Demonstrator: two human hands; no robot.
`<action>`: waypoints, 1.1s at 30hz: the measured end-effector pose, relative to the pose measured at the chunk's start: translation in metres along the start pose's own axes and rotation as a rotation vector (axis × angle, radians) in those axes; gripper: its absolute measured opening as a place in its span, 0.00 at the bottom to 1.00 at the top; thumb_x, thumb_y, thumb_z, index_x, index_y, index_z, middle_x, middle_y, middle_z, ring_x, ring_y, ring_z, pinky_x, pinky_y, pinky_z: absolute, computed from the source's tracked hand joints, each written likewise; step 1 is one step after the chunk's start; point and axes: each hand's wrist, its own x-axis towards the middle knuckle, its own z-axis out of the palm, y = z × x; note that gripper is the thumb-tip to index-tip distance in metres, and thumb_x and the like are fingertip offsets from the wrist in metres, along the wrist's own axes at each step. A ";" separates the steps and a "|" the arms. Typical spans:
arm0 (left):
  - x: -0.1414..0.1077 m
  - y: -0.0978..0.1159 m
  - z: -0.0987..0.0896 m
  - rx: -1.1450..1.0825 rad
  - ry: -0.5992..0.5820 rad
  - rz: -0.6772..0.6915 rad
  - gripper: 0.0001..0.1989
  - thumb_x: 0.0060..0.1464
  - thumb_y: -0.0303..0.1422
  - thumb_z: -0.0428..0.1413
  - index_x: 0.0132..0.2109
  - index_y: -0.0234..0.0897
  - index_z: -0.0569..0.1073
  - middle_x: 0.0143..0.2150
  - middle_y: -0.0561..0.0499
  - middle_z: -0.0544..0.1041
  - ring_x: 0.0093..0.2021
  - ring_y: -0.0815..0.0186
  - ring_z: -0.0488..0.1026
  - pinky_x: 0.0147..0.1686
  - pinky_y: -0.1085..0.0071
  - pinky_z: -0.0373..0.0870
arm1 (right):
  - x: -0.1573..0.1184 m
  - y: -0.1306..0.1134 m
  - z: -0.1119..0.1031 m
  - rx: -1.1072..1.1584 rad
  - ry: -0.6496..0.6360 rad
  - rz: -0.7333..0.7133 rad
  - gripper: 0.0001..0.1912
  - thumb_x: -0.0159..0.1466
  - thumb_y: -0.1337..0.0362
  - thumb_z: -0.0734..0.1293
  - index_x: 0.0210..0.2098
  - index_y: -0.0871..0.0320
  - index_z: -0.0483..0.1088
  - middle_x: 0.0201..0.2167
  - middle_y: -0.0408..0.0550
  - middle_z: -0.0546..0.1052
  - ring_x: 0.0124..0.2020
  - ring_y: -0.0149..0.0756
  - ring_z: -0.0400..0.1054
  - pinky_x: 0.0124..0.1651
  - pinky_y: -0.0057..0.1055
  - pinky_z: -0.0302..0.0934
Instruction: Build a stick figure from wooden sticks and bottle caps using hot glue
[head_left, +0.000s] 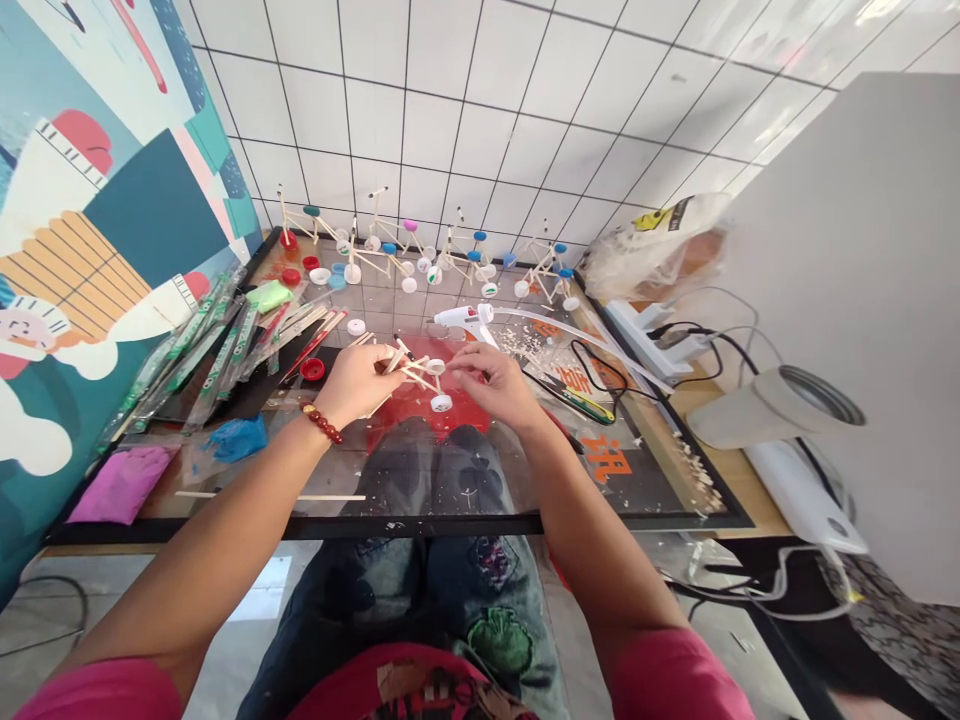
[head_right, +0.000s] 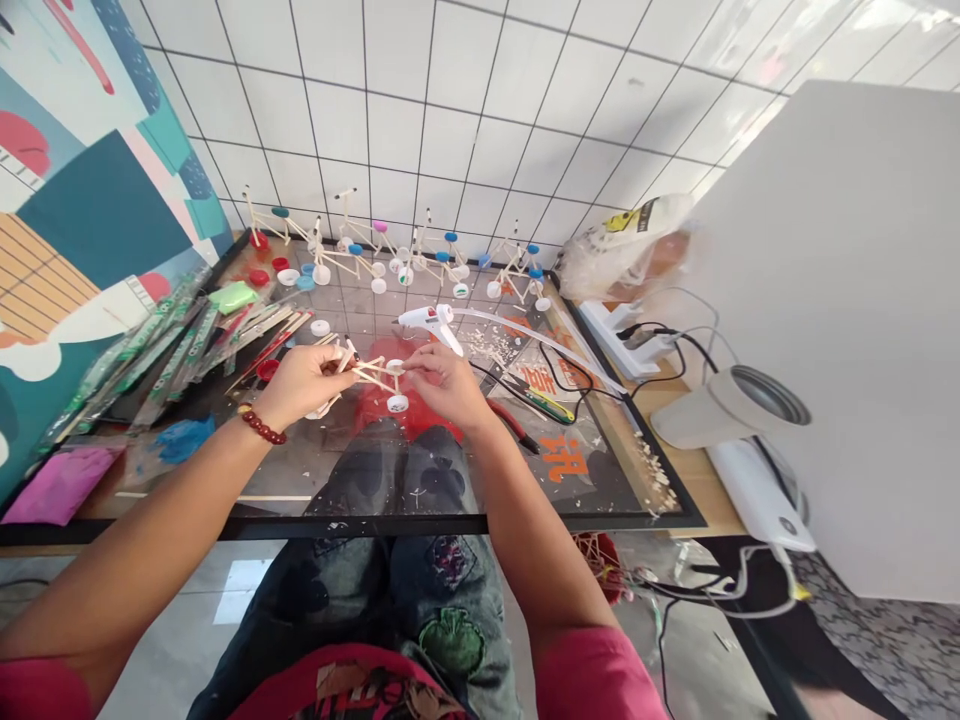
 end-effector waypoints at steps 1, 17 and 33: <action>0.000 0.000 0.000 0.000 0.010 -0.002 0.07 0.44 0.32 0.59 0.31 0.34 0.80 0.24 0.53 0.75 0.26 0.67 0.68 0.28 0.72 0.60 | 0.000 0.001 -0.001 -0.007 0.033 0.014 0.10 0.63 0.66 0.66 0.38 0.53 0.80 0.40 0.49 0.79 0.43 0.39 0.74 0.50 0.39 0.68; 0.000 -0.004 0.003 0.009 -0.001 -0.018 0.07 0.43 0.35 0.60 0.29 0.35 0.78 0.22 0.54 0.72 0.26 0.67 0.66 0.29 0.72 0.60 | 0.009 0.017 0.027 -0.170 0.003 -0.026 0.06 0.62 0.69 0.69 0.35 0.53 0.79 0.38 0.49 0.77 0.45 0.41 0.71 0.52 0.41 0.65; 0.007 -0.009 -0.008 -0.235 0.022 -0.121 0.15 0.35 0.38 0.68 0.32 0.35 0.82 0.28 0.52 0.78 0.29 0.67 0.68 0.31 0.71 0.61 | 0.005 0.015 0.015 -0.164 0.027 0.050 0.08 0.63 0.71 0.65 0.35 0.54 0.77 0.41 0.49 0.76 0.45 0.41 0.71 0.52 0.40 0.61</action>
